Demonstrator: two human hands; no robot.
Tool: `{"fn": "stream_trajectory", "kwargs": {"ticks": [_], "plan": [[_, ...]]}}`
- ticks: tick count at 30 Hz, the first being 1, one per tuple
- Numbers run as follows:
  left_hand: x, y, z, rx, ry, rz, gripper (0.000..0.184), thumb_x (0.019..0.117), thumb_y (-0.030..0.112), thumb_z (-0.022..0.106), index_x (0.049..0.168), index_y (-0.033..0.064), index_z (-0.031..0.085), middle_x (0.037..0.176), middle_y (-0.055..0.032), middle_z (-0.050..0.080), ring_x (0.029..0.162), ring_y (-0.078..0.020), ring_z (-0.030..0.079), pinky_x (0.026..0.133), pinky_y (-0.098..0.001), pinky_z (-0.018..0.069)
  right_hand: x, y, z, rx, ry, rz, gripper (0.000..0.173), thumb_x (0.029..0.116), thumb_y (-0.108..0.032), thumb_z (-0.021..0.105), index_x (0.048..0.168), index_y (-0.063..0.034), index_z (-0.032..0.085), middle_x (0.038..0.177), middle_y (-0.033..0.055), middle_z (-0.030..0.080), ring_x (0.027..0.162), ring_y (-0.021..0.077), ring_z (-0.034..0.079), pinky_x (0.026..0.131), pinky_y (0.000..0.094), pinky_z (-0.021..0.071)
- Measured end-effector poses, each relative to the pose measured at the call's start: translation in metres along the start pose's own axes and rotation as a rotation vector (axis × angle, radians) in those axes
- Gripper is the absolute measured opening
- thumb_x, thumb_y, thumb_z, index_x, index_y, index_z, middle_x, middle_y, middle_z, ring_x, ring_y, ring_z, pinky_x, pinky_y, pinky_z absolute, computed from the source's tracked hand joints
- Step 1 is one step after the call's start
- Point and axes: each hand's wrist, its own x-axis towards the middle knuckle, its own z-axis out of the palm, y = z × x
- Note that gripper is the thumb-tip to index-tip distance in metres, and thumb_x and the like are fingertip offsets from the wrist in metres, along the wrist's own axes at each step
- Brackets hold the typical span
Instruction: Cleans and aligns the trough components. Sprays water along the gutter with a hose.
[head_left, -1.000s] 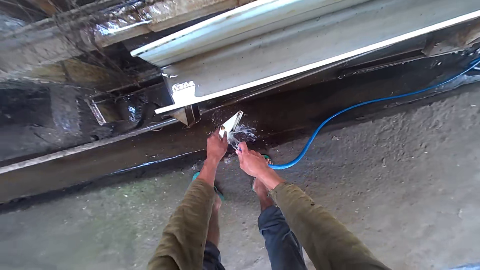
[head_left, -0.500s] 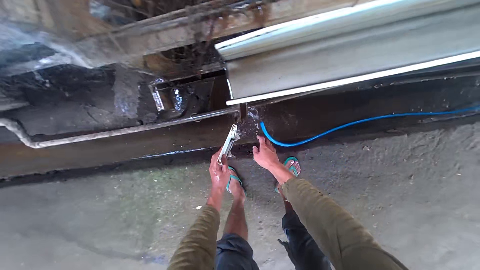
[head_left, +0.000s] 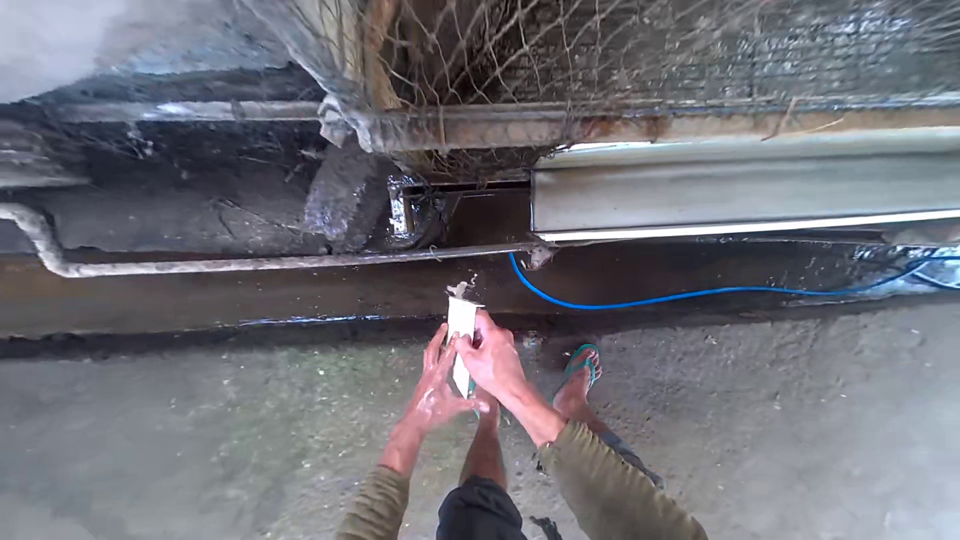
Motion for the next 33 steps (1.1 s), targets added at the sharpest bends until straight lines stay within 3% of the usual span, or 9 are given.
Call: {"fn": "stream_trajectory", "kwargs": {"ticks": [3, 5, 9, 11, 16, 20, 24, 30, 33], "plan": [[0.008, 0.024, -0.019, -0.176, -0.116, -0.079, 0.160, 0.0429, 0.082, 0.084, 0.161, -0.0043, 0.019, 0.168, -0.0248, 0.017, 0.155, -0.0260, 0.023, 0.125, -0.0383, 0.0254, -0.002, -0.014, 0.000, -0.050, 0.065, -0.161, 0.025, 0.0976, -0.022, 0.059, 0.108, -0.0015, 0.067, 0.088, 0.0117, 0.069, 0.081, 0.0216, 0.069, 0.076, 0.0395, 0.0567], [0.017, 0.043, -0.023, -0.344, -0.181, -0.169, 0.161, 0.0389, 0.071, 0.089, 0.162, -0.0005, 0.014, 0.169, -0.0196, 0.016, 0.153, -0.0187, 0.027, 0.122, -0.0336, 0.0291, 0.002, -0.026, -0.008, -0.078, 0.072, -0.210, 0.022, 0.0973, -0.021, 0.059, 0.103, -0.0014, 0.068, 0.086, 0.0113, 0.069, 0.080, 0.0206, 0.068, 0.074, 0.0380, 0.0558], [0.041, 0.058, -0.023, -0.626, -0.181, -0.091, 0.158, 0.0501, 0.072, 0.088, 0.159, -0.0047, 0.003, 0.159, -0.0066, 0.039, 0.137, -0.0026, 0.046, 0.112, -0.0226, 0.0424, 0.010, -0.040, -0.032, -0.188, -0.016, -0.287, 0.024, 0.0972, -0.018, 0.058, 0.109, 0.0000, 0.070, 0.095, 0.0166, 0.069, 0.087, 0.0273, 0.069, 0.078, 0.0430, 0.0560], [0.063, 0.059, -0.018, -0.731, -0.145, 0.005, 0.158, 0.0554, 0.064, 0.092, 0.159, -0.0024, -0.008, 0.154, -0.0058, 0.044, 0.132, -0.0033, 0.052, 0.110, -0.0230, 0.0462, 0.015, -0.037, -0.044, -0.193, -0.073, -0.351, 0.027, 0.0974, -0.018, 0.058, 0.114, -0.0002, 0.070, 0.100, 0.0183, 0.069, 0.090, 0.0291, 0.069, 0.081, 0.0436, 0.0564], [0.096, 0.069, -0.011, -0.696, -0.012, 0.000, 0.135, 0.0532, 0.032, 0.098, 0.152, -0.0037, 0.013, 0.128, 0.0021, 0.062, 0.112, -0.0003, 0.064, 0.098, -0.0208, 0.0549, 0.033, -0.015, -0.086, -0.053, -0.292, -0.510, 0.034, 0.1038, -0.027, 0.060, 0.118, 0.0024, 0.067, 0.110, 0.0188, 0.069, 0.094, 0.0234, 0.070, 0.087, 0.0366, 0.0573], [0.121, 0.076, -0.025, -0.642, -0.087, 0.031, 0.117, 0.0655, 0.046, 0.091, 0.150, 0.0014, 0.022, 0.123, 0.0060, 0.067, 0.110, -0.0030, 0.067, 0.097, -0.0240, 0.0570, 0.056, 0.010, -0.146, -0.104, -0.117, -0.611, 0.029, 0.1036, -0.020, 0.055, 0.114, 0.0007, 0.072, 0.109, 0.0156, 0.073, 0.097, 0.0200, 0.071, 0.089, 0.0348, 0.0580], [0.157, 0.058, -0.032, -0.664, -0.213, 0.155, 0.107, 0.0716, 0.058, 0.086, 0.150, 0.0070, 0.035, 0.126, -0.0008, 0.069, 0.115, -0.0126, 0.067, 0.100, -0.0331, 0.0565, 0.109, 0.032, -0.209, -0.379, 0.171, -0.673, 0.030, 0.1035, -0.015, 0.050, 0.114, 0.0027, 0.072, 0.111, 0.0187, 0.072, 0.097, 0.0271, 0.071, 0.090, 0.0417, 0.0572], [0.191, 0.067, -0.018, -0.624, -0.151, 0.227, 0.073, 0.0769, 0.063, 0.079, 0.131, 0.0182, 0.058, 0.110, 0.0115, 0.075, 0.101, 0.0002, 0.070, 0.091, -0.0219, 0.0583, 0.172, 0.052, -0.237, -0.584, 0.340, -0.777, 0.027, 0.1025, -0.012, 0.056, 0.118, 0.0032, 0.071, 0.119, 0.0232, 0.068, 0.115, 0.0381, 0.066, 0.101, 0.0517, 0.0530], [0.191, 0.078, -0.013, -0.608, -0.011, 0.211, 0.065, 0.0756, 0.068, 0.076, 0.117, 0.0209, 0.061, 0.100, 0.0154, 0.075, 0.093, 0.0036, 0.070, 0.085, -0.0182, 0.0591, 0.179, 0.056, -0.224, -0.570, 0.349, -0.894, 0.024, 0.1012, -0.013, 0.058, 0.114, 0.0025, 0.072, 0.114, 0.0212, 0.070, 0.108, 0.0346, 0.069, 0.096, 0.0490, 0.0558]]}}
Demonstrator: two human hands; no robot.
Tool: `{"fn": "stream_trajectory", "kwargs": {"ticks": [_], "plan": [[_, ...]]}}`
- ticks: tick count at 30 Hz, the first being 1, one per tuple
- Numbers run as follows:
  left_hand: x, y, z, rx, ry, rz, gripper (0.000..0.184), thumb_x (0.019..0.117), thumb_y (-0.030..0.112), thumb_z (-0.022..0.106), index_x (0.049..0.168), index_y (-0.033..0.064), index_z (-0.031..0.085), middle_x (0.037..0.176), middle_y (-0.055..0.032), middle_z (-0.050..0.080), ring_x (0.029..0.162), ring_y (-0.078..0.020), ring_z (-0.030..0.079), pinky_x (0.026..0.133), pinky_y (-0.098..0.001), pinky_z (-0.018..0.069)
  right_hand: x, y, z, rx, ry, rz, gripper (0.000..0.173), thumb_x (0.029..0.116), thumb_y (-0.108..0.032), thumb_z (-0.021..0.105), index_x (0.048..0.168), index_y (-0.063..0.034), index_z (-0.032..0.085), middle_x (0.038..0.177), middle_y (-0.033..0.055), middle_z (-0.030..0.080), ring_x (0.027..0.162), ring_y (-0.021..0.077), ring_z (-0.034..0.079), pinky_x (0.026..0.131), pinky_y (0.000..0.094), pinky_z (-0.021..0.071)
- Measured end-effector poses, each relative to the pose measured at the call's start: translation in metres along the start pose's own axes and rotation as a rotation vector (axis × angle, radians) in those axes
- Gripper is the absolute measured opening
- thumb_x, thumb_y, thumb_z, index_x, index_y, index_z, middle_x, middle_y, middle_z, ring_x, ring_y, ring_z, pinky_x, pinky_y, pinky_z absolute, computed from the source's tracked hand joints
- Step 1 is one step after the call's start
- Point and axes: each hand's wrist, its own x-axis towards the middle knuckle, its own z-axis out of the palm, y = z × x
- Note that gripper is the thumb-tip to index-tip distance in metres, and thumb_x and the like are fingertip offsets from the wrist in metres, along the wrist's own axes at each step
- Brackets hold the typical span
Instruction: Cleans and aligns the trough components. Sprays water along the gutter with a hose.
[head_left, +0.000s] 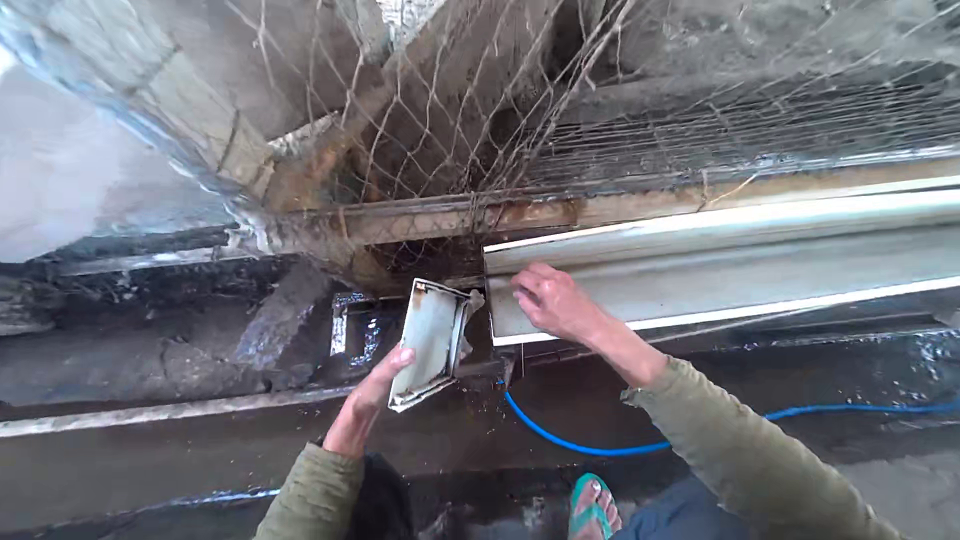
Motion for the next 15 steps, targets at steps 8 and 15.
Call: {"fn": "stream_trajectory", "kwargs": {"ticks": [8, 15], "plan": [[0.012, -0.005, -0.015, -0.213, -0.090, 0.036, 0.072, 0.0669, 0.073, 0.080, 0.114, 0.0202, 0.066, 0.096, 0.0062, 0.077, 0.088, -0.0047, 0.074, 0.078, -0.0251, 0.0625, -0.040, -0.083, 0.031, -0.081, 0.285, -0.213, 0.026, 0.0975, -0.005, 0.055, 0.116, 0.0028, 0.072, 0.112, 0.0181, 0.073, 0.106, 0.0292, 0.071, 0.094, 0.0371, 0.0583], [0.005, 0.001, -0.026, -0.225, -0.199, 0.067, 0.065, 0.0699, 0.071, 0.079, 0.111, 0.0219, 0.070, 0.098, 0.0049, 0.077, 0.089, -0.0060, 0.074, 0.080, -0.0267, 0.0622, 0.005, -0.076, 0.013, 0.043, -0.151, 0.338, 0.049, 0.1032, -0.012, 0.056, 0.150, -0.0019, 0.049, 0.148, 0.0209, 0.054, 0.132, 0.0323, 0.058, 0.113, 0.0437, 0.0457]]}}
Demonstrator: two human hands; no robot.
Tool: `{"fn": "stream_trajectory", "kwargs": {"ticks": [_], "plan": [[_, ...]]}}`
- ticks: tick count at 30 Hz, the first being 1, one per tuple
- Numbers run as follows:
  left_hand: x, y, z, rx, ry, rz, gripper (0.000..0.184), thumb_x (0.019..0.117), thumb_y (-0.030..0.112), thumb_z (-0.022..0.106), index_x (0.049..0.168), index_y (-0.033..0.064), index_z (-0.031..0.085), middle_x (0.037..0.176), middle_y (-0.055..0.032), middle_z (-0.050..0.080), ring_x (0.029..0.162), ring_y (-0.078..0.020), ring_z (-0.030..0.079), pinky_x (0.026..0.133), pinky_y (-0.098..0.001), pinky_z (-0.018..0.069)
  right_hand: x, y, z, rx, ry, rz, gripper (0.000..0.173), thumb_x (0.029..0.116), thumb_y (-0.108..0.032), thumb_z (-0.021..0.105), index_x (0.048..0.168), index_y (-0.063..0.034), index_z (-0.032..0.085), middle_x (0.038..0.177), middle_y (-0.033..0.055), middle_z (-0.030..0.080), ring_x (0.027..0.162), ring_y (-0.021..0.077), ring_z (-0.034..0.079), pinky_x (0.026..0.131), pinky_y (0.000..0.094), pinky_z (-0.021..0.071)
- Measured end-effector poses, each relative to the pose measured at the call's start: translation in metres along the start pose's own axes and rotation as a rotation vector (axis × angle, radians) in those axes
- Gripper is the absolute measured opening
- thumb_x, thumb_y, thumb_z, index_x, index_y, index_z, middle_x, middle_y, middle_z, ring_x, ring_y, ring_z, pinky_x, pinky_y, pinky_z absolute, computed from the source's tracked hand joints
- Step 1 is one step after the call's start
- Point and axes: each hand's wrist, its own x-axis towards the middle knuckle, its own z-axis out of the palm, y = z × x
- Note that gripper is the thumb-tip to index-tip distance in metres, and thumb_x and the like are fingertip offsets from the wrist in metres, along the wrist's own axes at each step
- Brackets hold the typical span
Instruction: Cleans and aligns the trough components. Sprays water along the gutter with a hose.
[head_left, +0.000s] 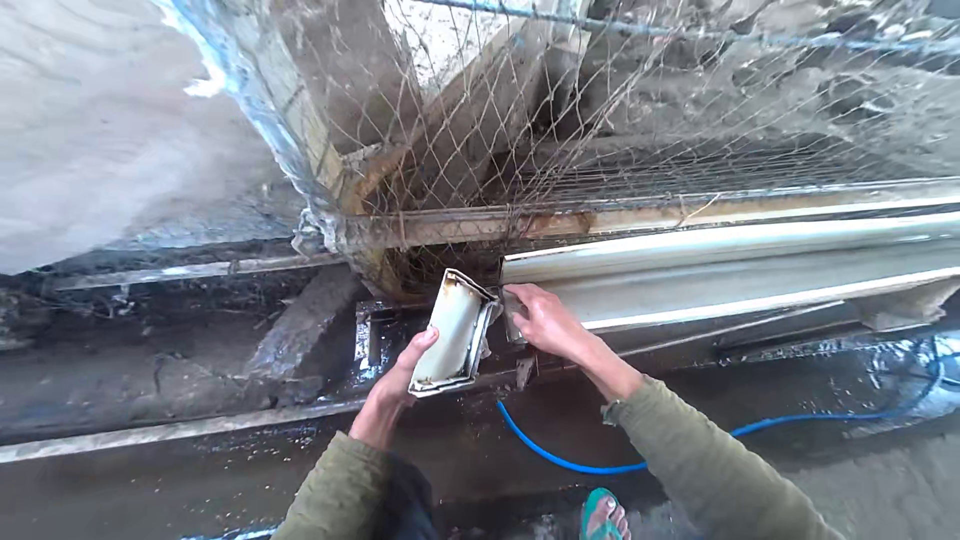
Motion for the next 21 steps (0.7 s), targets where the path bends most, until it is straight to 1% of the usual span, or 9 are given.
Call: {"fn": "stream_trajectory", "kwargs": {"ticks": [5, 8, 9, 11, 13, 14, 17, 19, 21], "plan": [[0.003, -0.002, -0.009, -0.107, -0.057, 0.045, 0.061, 0.0715, 0.067, 0.080, 0.111, 0.0213, 0.072, 0.100, 0.0001, 0.077, 0.091, -0.0108, 0.074, 0.081, -0.0321, 0.0628, 0.002, -0.009, -0.002, -0.038, 0.026, -0.015, 0.044, 0.1018, -0.023, 0.063, 0.141, -0.0026, 0.059, 0.142, 0.0203, 0.059, 0.132, 0.0356, 0.056, 0.113, 0.0509, 0.0429], [0.009, -0.004, -0.014, -0.177, -0.082, 0.085, 0.065, 0.0745, 0.068, 0.078, 0.117, 0.0187, 0.070, 0.105, -0.0045, 0.076, 0.096, -0.0158, 0.074, 0.085, -0.0375, 0.0624, -0.012, -0.014, 0.014, -0.040, 0.341, -0.218, 0.023, 0.0975, -0.013, 0.060, 0.110, 0.0028, 0.071, 0.109, 0.0206, 0.070, 0.103, 0.0336, 0.069, 0.092, 0.0485, 0.0561], [0.010, -0.005, -0.014, -0.202, -0.090, 0.090, 0.065, 0.0749, 0.067, 0.078, 0.117, 0.0188, 0.070, 0.105, -0.0049, 0.076, 0.097, -0.0162, 0.074, 0.086, -0.0379, 0.0623, -0.020, -0.018, 0.022, -0.011, 0.375, -0.255, 0.022, 0.0961, -0.012, 0.059, 0.106, 0.0031, 0.072, 0.104, 0.0195, 0.071, 0.096, 0.0306, 0.071, 0.088, 0.0456, 0.0582], [0.012, -0.006, -0.018, -0.221, -0.087, 0.095, 0.065, 0.0740, 0.068, 0.078, 0.116, 0.0183, 0.070, 0.105, -0.0053, 0.076, 0.097, -0.0170, 0.074, 0.085, -0.0384, 0.0622, -0.035, -0.028, 0.037, 0.086, 0.254, -0.200, 0.031, 0.0983, -0.012, 0.056, 0.122, 0.0040, 0.068, 0.115, 0.0199, 0.071, 0.101, 0.0262, 0.071, 0.092, 0.0393, 0.0570], [0.013, -0.009, -0.022, -0.221, -0.089, 0.101, 0.064, 0.0740, 0.068, 0.078, 0.114, 0.0186, 0.071, 0.104, -0.0048, 0.076, 0.096, -0.0164, 0.074, 0.085, -0.0384, 0.0621, -0.039, -0.034, 0.054, 0.199, 0.082, -0.066, 0.047, 0.1030, -0.014, 0.054, 0.147, 0.0000, 0.052, 0.141, 0.0200, 0.060, 0.121, 0.0246, 0.066, 0.104, 0.0350, 0.0535], [0.014, -0.010, -0.023, -0.221, -0.099, 0.105, 0.062, 0.0749, 0.067, 0.078, 0.114, 0.0189, 0.071, 0.104, -0.0047, 0.076, 0.097, -0.0161, 0.074, 0.086, -0.0385, 0.0620, -0.038, -0.034, 0.063, 0.240, 0.065, -0.028, 0.050, 0.1040, -0.016, 0.055, 0.152, -0.0017, 0.047, 0.147, 0.0196, 0.056, 0.126, 0.0247, 0.063, 0.106, 0.0350, 0.0524], [0.015, -0.012, -0.026, -0.221, -0.087, 0.109, 0.062, 0.0735, 0.065, 0.080, 0.113, 0.0186, 0.071, 0.103, -0.0049, 0.077, 0.095, -0.0162, 0.074, 0.085, -0.0382, 0.0622, -0.029, -0.029, 0.086, 0.338, 0.161, 0.001, 0.045, 0.1038, -0.018, 0.057, 0.146, -0.0013, 0.054, 0.139, 0.0177, 0.063, 0.123, 0.0222, 0.066, 0.106, 0.0346, 0.0525], [0.017, -0.012, -0.029, -0.211, -0.073, 0.128, 0.061, 0.0734, 0.065, 0.080, 0.111, 0.0177, 0.072, 0.102, -0.0051, 0.077, 0.094, -0.0162, 0.074, 0.085, -0.0380, 0.0620, -0.026, -0.027, 0.097, 0.413, 0.292, -0.025, 0.033, 0.1022, -0.019, 0.060, 0.129, -0.0002, 0.066, 0.116, 0.0140, 0.073, 0.103, 0.0153, 0.072, 0.094, 0.0291, 0.0572], [0.018, -0.011, -0.029, -0.196, -0.065, 0.151, 0.056, 0.0746, 0.064, 0.079, 0.108, 0.0195, 0.073, 0.099, -0.0025, 0.077, 0.093, -0.0129, 0.074, 0.084, -0.0346, 0.0622, -0.028, -0.028, 0.103, 0.453, 0.364, -0.035, 0.027, 0.1010, -0.019, 0.061, 0.119, -0.0012, 0.070, 0.102, 0.0099, 0.074, 0.090, 0.0098, 0.070, 0.084, 0.0242, 0.0571]]}}
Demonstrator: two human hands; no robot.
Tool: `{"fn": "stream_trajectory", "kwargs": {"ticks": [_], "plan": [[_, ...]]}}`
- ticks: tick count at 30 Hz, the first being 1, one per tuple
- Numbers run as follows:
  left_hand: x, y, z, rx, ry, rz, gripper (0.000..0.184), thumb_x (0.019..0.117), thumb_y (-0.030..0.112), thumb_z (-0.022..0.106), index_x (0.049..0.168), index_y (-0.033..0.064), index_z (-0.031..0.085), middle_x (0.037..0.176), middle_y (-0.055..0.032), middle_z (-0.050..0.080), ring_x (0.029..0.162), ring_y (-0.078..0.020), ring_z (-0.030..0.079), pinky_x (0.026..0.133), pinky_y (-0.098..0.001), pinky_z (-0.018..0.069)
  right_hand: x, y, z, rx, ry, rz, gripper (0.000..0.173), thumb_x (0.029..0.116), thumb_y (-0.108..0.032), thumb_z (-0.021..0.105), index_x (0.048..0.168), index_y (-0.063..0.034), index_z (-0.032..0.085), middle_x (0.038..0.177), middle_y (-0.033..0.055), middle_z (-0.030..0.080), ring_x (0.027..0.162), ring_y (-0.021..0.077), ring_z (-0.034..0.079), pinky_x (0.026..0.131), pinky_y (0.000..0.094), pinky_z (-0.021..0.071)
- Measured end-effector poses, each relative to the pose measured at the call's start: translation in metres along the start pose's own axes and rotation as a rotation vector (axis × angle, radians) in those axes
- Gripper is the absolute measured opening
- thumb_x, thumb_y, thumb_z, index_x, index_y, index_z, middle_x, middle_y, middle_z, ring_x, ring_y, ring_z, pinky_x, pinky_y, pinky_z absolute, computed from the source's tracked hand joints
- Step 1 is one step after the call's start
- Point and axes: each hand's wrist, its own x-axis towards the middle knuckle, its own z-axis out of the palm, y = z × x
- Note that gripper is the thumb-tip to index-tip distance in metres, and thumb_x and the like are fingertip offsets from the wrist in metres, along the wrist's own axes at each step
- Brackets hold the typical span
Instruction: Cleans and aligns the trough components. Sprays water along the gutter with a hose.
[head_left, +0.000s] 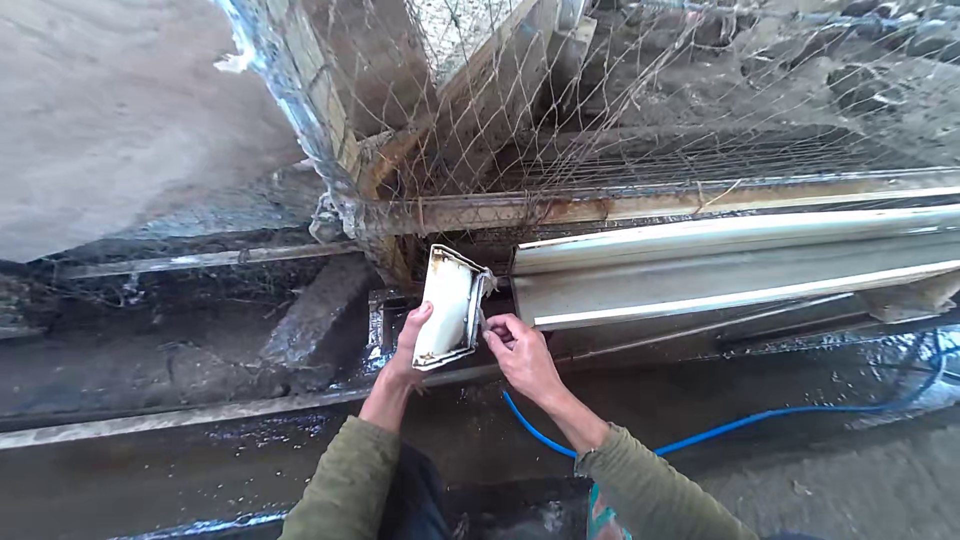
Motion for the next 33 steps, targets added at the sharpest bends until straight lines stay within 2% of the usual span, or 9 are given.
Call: {"fn": "stream_trajectory", "kwargs": {"ticks": [6, 10, 13, 16, 18, 20, 22, 29, 33], "plan": [[0.006, -0.010, 0.010, 0.070, 0.038, 0.009, 0.055, 0.0734, 0.064, 0.080, 0.107, 0.0214, 0.071, 0.096, 0.0032, 0.077, 0.090, -0.0075, 0.074, 0.082, -0.0283, 0.0618, -0.008, -0.004, 0.015, 0.095, 0.093, -0.020, 0.030, 0.0995, -0.015, 0.063, 0.124, 0.0014, 0.067, 0.100, 0.0095, 0.074, 0.086, 0.0074, 0.071, 0.080, 0.0222, 0.0584], [0.018, -0.024, 0.006, 0.054, 0.014, -0.061, 0.108, 0.0687, 0.066, 0.082, 0.145, 0.0090, 0.031, 0.111, -0.0044, 0.072, 0.098, -0.0175, 0.073, 0.087, -0.0354, 0.0616, -0.009, 0.005, 0.026, -0.078, 0.210, -0.153, 0.020, 0.0967, -0.011, 0.064, 0.107, 0.0024, 0.075, 0.100, 0.0151, 0.074, 0.084, 0.0165, 0.072, 0.080, 0.0274, 0.0595], [0.022, -0.029, 0.011, 0.078, 0.047, -0.086, 0.116, 0.0656, 0.065, 0.084, 0.147, 0.0093, 0.024, 0.106, -0.0022, 0.071, 0.090, -0.0145, 0.073, 0.081, -0.0310, 0.0625, -0.008, 0.012, 0.026, -0.219, 0.232, -0.212, 0.020, 0.0956, -0.009, 0.063, 0.104, 0.0021, 0.077, 0.095, 0.0174, 0.073, 0.085, 0.0250, 0.072, 0.081, 0.0348, 0.0606], [0.026, -0.032, 0.014, 0.188, 0.028, -0.121, 0.125, 0.0669, 0.069, 0.079, 0.153, 0.0079, 0.013, 0.107, 0.0004, 0.066, 0.087, -0.0092, 0.070, 0.079, -0.0262, 0.0605, -0.010, 0.005, 0.016, -0.332, 0.078, -0.127, 0.028, 0.0980, -0.009, 0.057, 0.115, 0.0028, 0.075, 0.100, 0.0212, 0.072, 0.094, 0.0334, 0.072, 0.087, 0.0432, 0.0592], [0.028, -0.033, 0.017, 0.239, 0.033, -0.154, 0.124, 0.0680, 0.069, 0.076, 0.155, 0.0083, 0.011, 0.108, -0.0002, 0.065, 0.086, -0.0087, 0.068, 0.077, -0.0251, 0.0594, -0.015, -0.009, 0.006, -0.410, -0.099, -0.047, 0.036, 0.1006, -0.013, 0.051, 0.128, 0.0036, 0.069, 0.109, 0.0232, 0.071, 0.104, 0.0361, 0.070, 0.094, 0.0462, 0.0565], [0.031, -0.033, 0.019, 0.242, 0.055, -0.187, 0.118, 0.0703, 0.065, 0.073, 0.155, 0.0088, 0.012, 0.109, -0.0013, 0.064, 0.083, -0.0091, 0.068, 0.073, -0.0247, 0.0590, -0.017, -0.023, -0.008, -0.450, -0.176, -0.032, 0.037, 0.1012, -0.015, 0.050, 0.125, 0.0036, 0.070, 0.111, 0.0224, 0.071, 0.106, 0.0349, 0.070, 0.095, 0.0471, 0.0556], [0.033, -0.035, 0.018, 0.220, 0.063, -0.194, 0.114, 0.0722, 0.062, 0.073, 0.154, 0.0087, 0.015, 0.110, -0.0012, 0.064, 0.082, -0.0087, 0.068, 0.071, -0.0230, 0.0587, -0.009, -0.033, -0.030, -0.472, -0.091, -0.075, 0.032, 0.0997, -0.014, 0.052, 0.115, 0.0032, 0.074, 0.107, 0.0205, 0.073, 0.101, 0.0333, 0.072, 0.091, 0.0474, 0.0577], [0.039, -0.045, 0.003, 0.200, 0.002, -0.205, 0.125, 0.0664, 0.069, 0.078, 0.156, 0.0083, 0.015, 0.117, -0.0051, 0.064, 0.086, -0.0113, 0.068, 0.072, -0.0240, 0.0582, 0.078, -0.004, -0.092, -0.628, 0.176, -0.211, 0.029, 0.0960, -0.003, 0.059, 0.122, 0.0039, 0.071, 0.119, 0.0251, 0.068, 0.118, 0.0416, 0.063, 0.101, 0.0505, 0.0524], [0.040, -0.052, -0.005, 0.033, -0.038, -0.183, 0.110, 0.0649, 0.063, 0.084, 0.145, 0.0046, 0.035, 0.111, -0.0094, 0.068, 0.086, -0.0179, 0.071, 0.074, -0.0304, 0.0609, 0.103, 0.013, -0.095, -0.703, 0.136, -0.309, 0.039, 0.0917, -0.002, 0.064, 0.131, -0.0002, 0.067, 0.133, 0.0270, 0.061, 0.129, 0.0469, 0.054, 0.103, 0.0584, 0.0478]]}}
